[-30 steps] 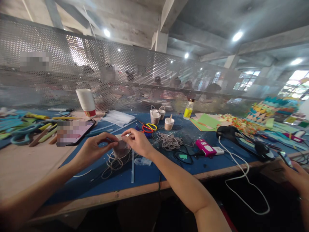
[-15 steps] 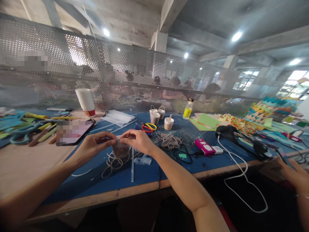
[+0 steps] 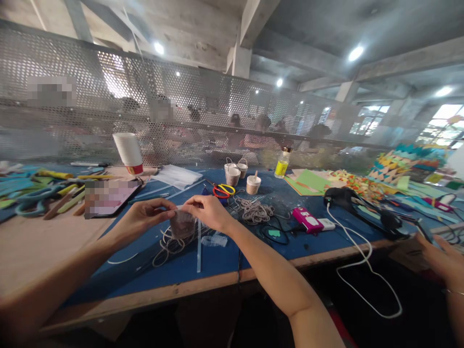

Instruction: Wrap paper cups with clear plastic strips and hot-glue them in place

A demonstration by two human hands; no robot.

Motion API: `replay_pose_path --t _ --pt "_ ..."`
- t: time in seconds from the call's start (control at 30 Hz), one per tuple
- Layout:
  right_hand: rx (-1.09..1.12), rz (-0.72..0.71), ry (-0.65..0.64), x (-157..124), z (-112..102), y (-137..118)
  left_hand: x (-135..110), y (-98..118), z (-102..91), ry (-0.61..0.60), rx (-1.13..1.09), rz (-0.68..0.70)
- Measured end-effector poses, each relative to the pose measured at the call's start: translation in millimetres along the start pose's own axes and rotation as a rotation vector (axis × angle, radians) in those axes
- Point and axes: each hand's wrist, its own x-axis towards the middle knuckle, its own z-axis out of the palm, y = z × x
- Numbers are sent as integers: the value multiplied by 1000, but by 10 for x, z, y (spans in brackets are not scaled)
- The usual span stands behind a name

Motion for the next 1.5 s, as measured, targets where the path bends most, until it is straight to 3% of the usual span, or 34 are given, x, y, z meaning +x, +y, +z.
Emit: replay_pose_path --t 1.5 --pt "-18 -30 5 23 1 81 12 11 -13 -74 -38 -35"
